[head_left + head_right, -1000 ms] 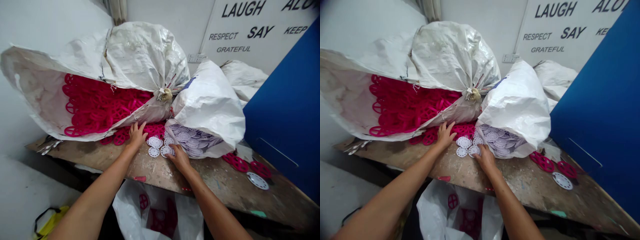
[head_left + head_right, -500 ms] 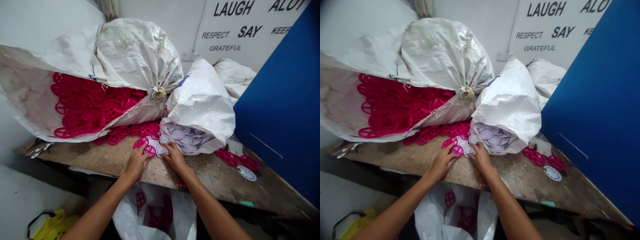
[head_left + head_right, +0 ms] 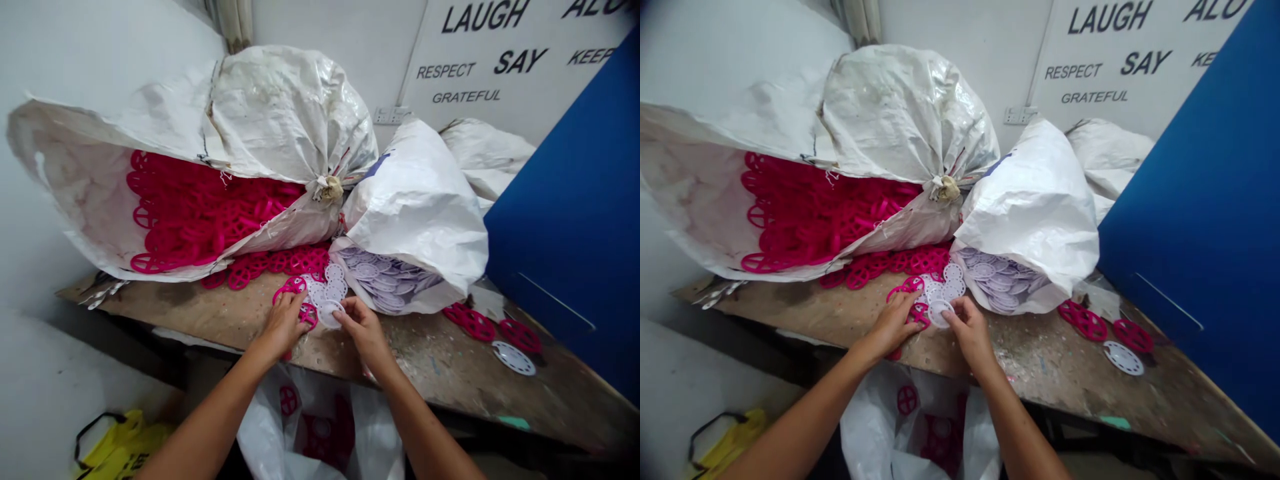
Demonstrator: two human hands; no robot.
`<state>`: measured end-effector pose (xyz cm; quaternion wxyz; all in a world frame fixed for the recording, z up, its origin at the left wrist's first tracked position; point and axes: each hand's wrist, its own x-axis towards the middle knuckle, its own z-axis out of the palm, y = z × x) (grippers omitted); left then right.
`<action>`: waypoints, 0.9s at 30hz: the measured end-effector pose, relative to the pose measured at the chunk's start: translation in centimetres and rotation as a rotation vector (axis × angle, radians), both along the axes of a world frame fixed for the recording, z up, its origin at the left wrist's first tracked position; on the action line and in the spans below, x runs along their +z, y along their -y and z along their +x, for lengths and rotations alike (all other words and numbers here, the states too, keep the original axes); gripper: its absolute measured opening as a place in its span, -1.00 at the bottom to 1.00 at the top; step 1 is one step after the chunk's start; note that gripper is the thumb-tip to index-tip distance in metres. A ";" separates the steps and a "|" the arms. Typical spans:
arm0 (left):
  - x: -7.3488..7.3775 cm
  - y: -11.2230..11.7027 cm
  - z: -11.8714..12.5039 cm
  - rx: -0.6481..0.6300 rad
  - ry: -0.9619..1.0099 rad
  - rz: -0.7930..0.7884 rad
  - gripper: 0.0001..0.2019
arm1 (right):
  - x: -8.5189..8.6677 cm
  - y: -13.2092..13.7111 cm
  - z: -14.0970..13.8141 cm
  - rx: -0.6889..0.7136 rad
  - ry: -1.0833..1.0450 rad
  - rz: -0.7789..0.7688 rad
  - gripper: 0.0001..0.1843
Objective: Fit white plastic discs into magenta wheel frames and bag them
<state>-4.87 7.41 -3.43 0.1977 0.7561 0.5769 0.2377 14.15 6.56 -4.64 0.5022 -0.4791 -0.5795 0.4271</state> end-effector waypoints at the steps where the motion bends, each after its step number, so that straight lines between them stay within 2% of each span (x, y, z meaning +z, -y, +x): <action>1: 0.1 -0.4 -0.1 -0.011 0.008 -0.013 -0.38 | -0.2 0.1 -0.4 0.036 -0.061 -0.038 -0.71; 3: 0.4 -1.0 -0.3 -0.025 0.020 -0.024 -0.44 | -0.6 0.2 -1.0 0.078 -0.109 -0.086 -0.69; 6: 0.7 -1.1 -0.6 -0.018 0.063 -0.019 -0.51 | -1.1 0.3 -1.1 0.063 -0.138 -0.104 -0.68; 10: 0.2 0.6 -0.4 0.003 0.167 -0.038 -0.82 | -1.3 0.6 -0.7 0.030 -0.180 -0.087 -0.70; 12: -0.5 1.8 0.2 0.027 0.344 -0.136 -0.90 | -1.3 0.7 -0.6 0.029 -0.191 -0.076 -0.71; 15: -1.6 3.4 1.4 0.126 0.754 -0.340 -0.81 | -1.5 0.7 -0.8 0.012 -0.163 -0.048 -0.72; 17: -1.8 4.0 2.0 0.182 0.891 -0.382 -0.68 | -1.9 0.7 -0.9 -0.006 -0.122 -0.028 -0.73; 23: -1.3 5.5 2.9 0.189 0.770 -0.290 -0.50 | -2.7 1.2 -1.1 -0.093 0.192 0.092 -0.77; 27: -1.6 6.4 3.6 0.192 0.819 -0.314 -0.36 | -2.6 1.5 -1.6 -0.102 0.355 0.245 -0.80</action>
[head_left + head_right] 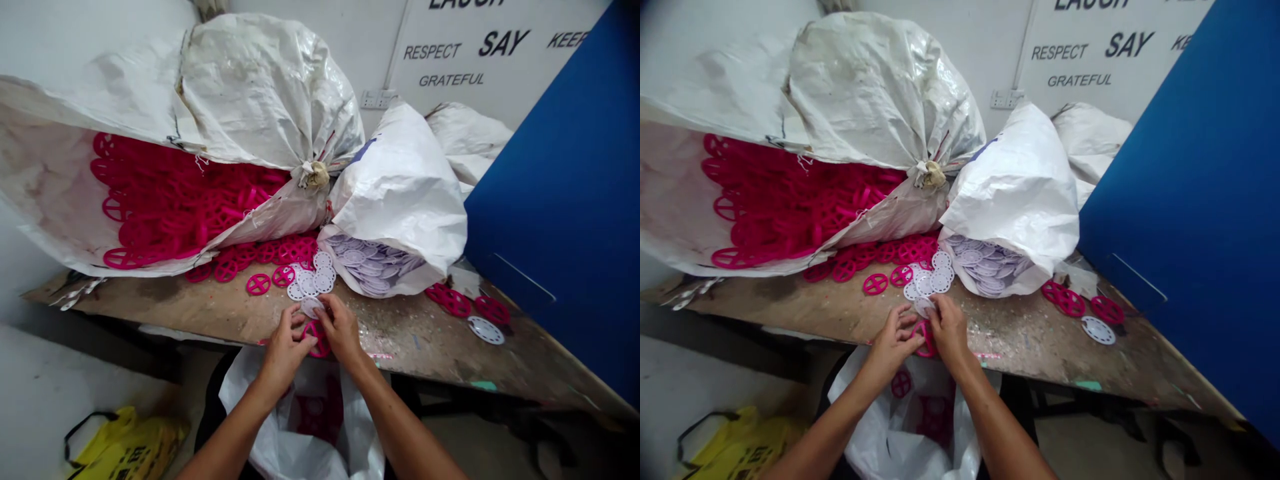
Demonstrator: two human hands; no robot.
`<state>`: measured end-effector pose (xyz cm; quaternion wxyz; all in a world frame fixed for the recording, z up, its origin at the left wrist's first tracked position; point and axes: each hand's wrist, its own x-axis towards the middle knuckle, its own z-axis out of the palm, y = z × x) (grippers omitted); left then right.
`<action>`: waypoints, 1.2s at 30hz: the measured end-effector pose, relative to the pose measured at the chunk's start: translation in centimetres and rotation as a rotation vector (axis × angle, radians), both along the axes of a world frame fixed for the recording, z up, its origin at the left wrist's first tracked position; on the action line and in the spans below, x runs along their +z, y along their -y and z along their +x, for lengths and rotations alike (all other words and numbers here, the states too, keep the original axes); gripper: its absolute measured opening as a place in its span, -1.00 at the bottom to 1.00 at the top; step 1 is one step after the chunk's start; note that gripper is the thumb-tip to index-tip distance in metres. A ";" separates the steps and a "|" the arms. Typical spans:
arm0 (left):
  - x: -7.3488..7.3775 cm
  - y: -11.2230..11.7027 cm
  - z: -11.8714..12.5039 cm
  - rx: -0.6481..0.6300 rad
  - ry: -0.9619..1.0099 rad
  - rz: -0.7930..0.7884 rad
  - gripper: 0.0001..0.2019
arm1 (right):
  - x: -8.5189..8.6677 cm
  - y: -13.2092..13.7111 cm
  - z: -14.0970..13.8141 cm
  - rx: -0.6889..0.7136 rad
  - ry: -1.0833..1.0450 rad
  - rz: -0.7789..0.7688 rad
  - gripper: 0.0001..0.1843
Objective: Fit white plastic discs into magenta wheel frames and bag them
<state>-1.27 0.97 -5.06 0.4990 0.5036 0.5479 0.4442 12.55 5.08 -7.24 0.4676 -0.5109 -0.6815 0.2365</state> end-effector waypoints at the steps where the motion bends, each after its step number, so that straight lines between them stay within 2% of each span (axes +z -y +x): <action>1: -0.1 0.1 0.1 -0.027 0.027 -0.011 -0.35 | 0.1 0.0 -0.1 0.014 -0.005 0.014 -0.81; 3: -0.3 0.0 0.0 -0.059 0.054 -0.011 -0.36 | 0.6 0.1 0.0 0.006 -0.129 -0.014 -0.82; 6: -0.1 -0.4 -0.6 -0.012 0.102 -0.039 -0.41 | 2.1 0.5 0.8 -0.057 -0.467 -0.086 -0.78; 8: 0.4 -0.5 -0.9 0.019 0.183 -0.117 -0.45 | 3.2 1.0 1.4 -0.008 -0.586 -0.125 -0.75; 11: 1.5 -0.3 -0.8 0.029 0.328 -0.187 -0.51 | 4.0 1.8 1.8 0.128 -0.471 -0.172 -0.72; 14: 2.2 0.1 -0.4 0.008 0.406 -0.142 -0.52 | 3.4 2.2 1.6 0.113 -0.296 -0.125 -0.70; 17: 2.0 0.2 -0.2 0.006 0.396 -0.112 -0.51 | 2.6 2.3 1.1 0.090 -0.170 -0.042 -0.69; 20: 1.6 0.2 -0.4 0.016 0.335 -0.096 -0.51 | 2.6 2.2 0.9 0.112 -0.093 0.024 -0.71; 27: 2.0 0.3 -0.6 -0.062 0.134 0.073 -0.58 | 4.1 1.9 1.3 0.254 -0.177 -0.175 -0.79; 32: 1.7 0.4 -0.1 -0.081 0.306 0.040 -0.52 | 4.5 1.9 1.6 0.238 -0.445 -0.289 -0.76; 36: 1.4 0.7 -0.1 -0.114 0.313 -0.031 -0.52 | 4.1 2.1 1.7 0.348 -0.509 -0.364 -0.70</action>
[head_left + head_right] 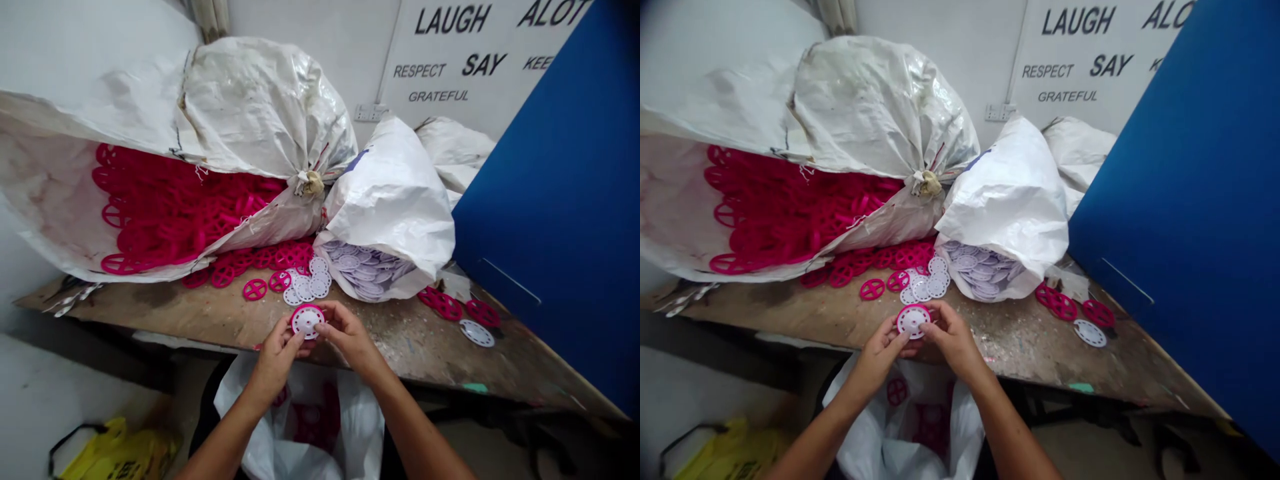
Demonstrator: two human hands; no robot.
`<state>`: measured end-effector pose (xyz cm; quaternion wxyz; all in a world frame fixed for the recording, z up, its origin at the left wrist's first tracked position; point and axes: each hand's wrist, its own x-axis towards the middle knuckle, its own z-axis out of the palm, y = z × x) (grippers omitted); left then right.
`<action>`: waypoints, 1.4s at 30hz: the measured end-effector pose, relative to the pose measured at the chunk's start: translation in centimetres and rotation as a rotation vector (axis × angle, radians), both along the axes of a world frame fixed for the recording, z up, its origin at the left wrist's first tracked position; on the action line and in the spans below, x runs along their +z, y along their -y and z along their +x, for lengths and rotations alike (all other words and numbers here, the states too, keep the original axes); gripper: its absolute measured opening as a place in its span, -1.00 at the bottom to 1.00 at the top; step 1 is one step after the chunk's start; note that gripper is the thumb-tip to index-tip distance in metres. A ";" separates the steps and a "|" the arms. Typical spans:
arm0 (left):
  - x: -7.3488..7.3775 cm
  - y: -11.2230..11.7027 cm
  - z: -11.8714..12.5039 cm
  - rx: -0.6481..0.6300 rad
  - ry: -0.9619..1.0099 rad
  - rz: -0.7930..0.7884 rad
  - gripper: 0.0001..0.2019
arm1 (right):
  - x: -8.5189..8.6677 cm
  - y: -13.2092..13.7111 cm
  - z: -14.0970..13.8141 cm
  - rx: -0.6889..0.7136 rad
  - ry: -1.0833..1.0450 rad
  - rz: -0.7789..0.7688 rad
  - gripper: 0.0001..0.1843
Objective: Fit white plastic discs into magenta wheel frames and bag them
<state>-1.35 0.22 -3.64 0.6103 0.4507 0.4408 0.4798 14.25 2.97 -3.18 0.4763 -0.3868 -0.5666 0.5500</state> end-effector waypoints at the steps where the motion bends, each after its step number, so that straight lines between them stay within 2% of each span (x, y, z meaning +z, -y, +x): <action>1: 0.0 0.1 -0.1 0.006 -0.022 0.001 -0.53 | -0.2 0.1 -0.1 0.015 0.012 -0.005 -0.68; 6: -0.6 0.6 -0.7 -0.011 -0.068 -0.040 -0.52 | -0.7 1.2 -0.1 0.058 0.097 -0.024 -0.74; 10: -1.3 2.2 -1.9 -0.168 -0.146 -0.112 -0.56 | 0.0 0.2 0.9 0.167 0.264 0.012 -0.69; 12: -1.1 2.9 -2.6 -0.267 -0.274 -0.114 -0.58 | 0.2 -1.6 1.3 0.074 0.423 0.112 -0.76; 14: -0.5 2.8 -3.5 -0.306 -0.428 -0.078 -0.61 | 0.1 -4.0 1.2 -0.110 0.635 0.242 -0.78; 16: 0.4 1.7 -4.7 -0.248 -0.592 0.029 -0.68 | -0.4 -6.4 0.8 -0.268 0.891 0.340 -0.73; 18: 1.0 -0.5 -6.2 -0.095 -0.791 0.197 -0.77 | -1.0 -8.3 0.4 -0.327 1.089 0.388 -0.64; 20: 1.1 -3.3 -7.8 0.080 -1.018 0.368 -0.79 | -1.4 -9.3 0.0 -0.313 1.176 0.399 -0.59; 22: 0.8 -6.1 -9.3 0.183 -1.165 0.461 -0.79 | -1.4 -9.5 -0.2 -0.261 1.247 0.428 -0.59; 26: -0.1 -9.4 -10.6 0.201 -1.219 0.480 -0.83 | -1.1 -8.7 -0.5 -0.202 1.446 0.522 -0.68; 29: -0.6 -9.8 -10.5 0.164 -1.227 0.474 -0.92 | -1.2 -8.4 -0.3 -0.234 1.446 0.530 -0.75; 33: -0.7 -9.7 -10.1 0.194 -1.235 0.403 -0.89 | -1.4 -8.6 0.7 -0.313 1.393 0.519 -0.70; 36: -0.4 -10.0 -10.4 0.216 -1.231 0.329 -0.66 | -1.2 -8.2 1.6 -0.388 1.309 0.520 -0.69; 38: -0.1 -10.1 -10.8 0.206 -1.215 0.284 -0.56 | -0.9 -7.3 1.8 -0.426 1.152 0.509 -0.71; 40: 0.1 -9.8 -11.2 0.173 -1.182 0.246 -0.62 | -0.5 -5.9 1.6 -0.415 0.885 0.438 -0.75; 42: 0.0 -9.2 -11.4 0.147 -1.135 0.208 -0.68 | -0.3 -4.3 0.9 -0.339 0.586 0.308 -0.78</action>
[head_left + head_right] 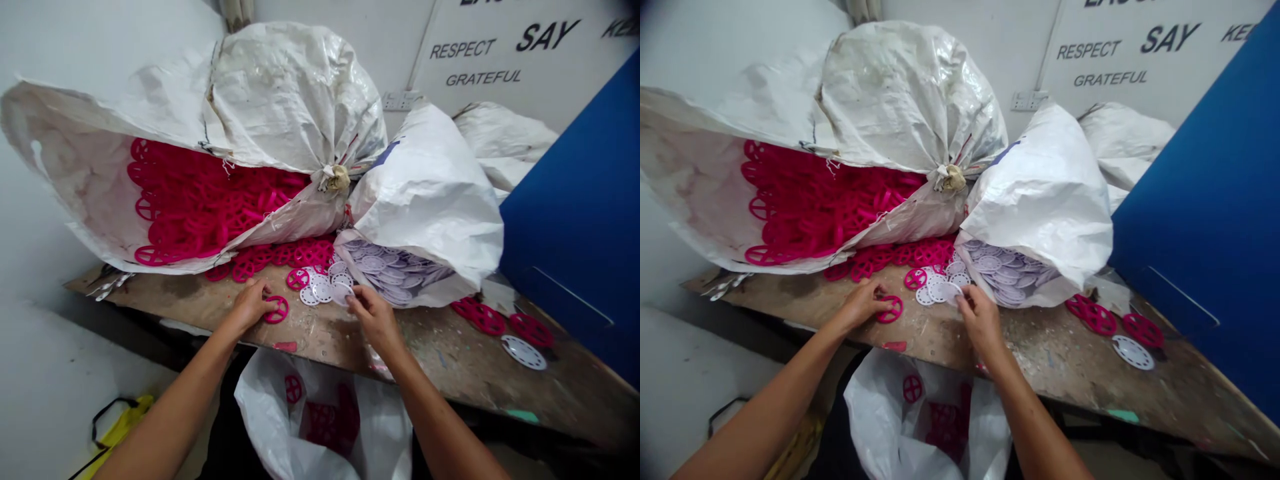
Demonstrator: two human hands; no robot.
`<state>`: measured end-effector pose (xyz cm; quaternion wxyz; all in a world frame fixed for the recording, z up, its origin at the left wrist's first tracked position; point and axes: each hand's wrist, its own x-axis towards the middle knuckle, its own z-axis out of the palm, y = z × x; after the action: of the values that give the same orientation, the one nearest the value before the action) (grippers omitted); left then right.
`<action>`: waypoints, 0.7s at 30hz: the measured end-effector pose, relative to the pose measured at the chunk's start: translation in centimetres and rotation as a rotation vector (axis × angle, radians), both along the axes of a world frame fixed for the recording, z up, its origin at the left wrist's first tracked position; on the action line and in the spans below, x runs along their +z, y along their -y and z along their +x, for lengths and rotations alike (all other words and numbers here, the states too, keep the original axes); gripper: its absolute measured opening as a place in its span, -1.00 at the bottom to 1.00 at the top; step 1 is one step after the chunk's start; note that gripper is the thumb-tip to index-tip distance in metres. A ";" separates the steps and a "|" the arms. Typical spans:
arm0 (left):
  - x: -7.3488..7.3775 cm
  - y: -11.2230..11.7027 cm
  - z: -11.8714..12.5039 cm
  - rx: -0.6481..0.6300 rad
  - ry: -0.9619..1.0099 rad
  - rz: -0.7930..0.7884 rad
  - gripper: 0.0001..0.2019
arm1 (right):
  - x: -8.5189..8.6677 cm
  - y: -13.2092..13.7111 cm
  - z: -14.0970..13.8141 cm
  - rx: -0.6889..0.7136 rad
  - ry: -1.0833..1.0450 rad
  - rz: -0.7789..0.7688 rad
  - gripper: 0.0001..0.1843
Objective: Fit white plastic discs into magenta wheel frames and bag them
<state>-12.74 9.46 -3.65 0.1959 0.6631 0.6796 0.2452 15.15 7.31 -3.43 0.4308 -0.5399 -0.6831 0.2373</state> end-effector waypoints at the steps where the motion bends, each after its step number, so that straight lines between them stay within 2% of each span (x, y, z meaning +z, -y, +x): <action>1: -0.1 0.3 0.0 0.000 0.029 -0.015 -0.68 | 0.0 0.7 -0.5 0.056 -0.117 -0.063 -0.79; 5: -0.4 1.4 0.2 0.007 0.180 -0.055 -0.60 | -0.3 2.8 -3.0 0.221 -0.394 -0.223 -0.79; 7: -0.3 1.6 0.4 0.004 0.272 -0.073 -0.59 | -0.6 3.3 -4.2 0.254 -0.461 -0.262 -0.80; 10: 0.1 2.4 1.3 -0.012 0.405 -0.102 -0.67 | -1.0 3.6 -5.4 0.290 -0.516 -0.306 -0.79; 13: 0.4 4.3 3.4 -0.022 0.560 -0.153 -0.69 | -1.2 3.3 -5.3 0.227 -0.510 -0.280 -0.71; 18: 0.3 7.3 7.8 0.011 1.089 -0.304 -0.51 | -1.4 3.2 -3.4 0.126 -0.437 -0.180 -0.60; 21: 0.0 7.8 9.2 0.045 1.161 -0.282 -0.50 | -1.3 3.5 -2.5 0.093 -0.334 -0.091 -0.60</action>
<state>-3.54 1.65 -3.67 0.6161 0.3735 0.5013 0.4792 12.62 3.77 -4.77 0.5020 -0.4798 -0.6148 0.3739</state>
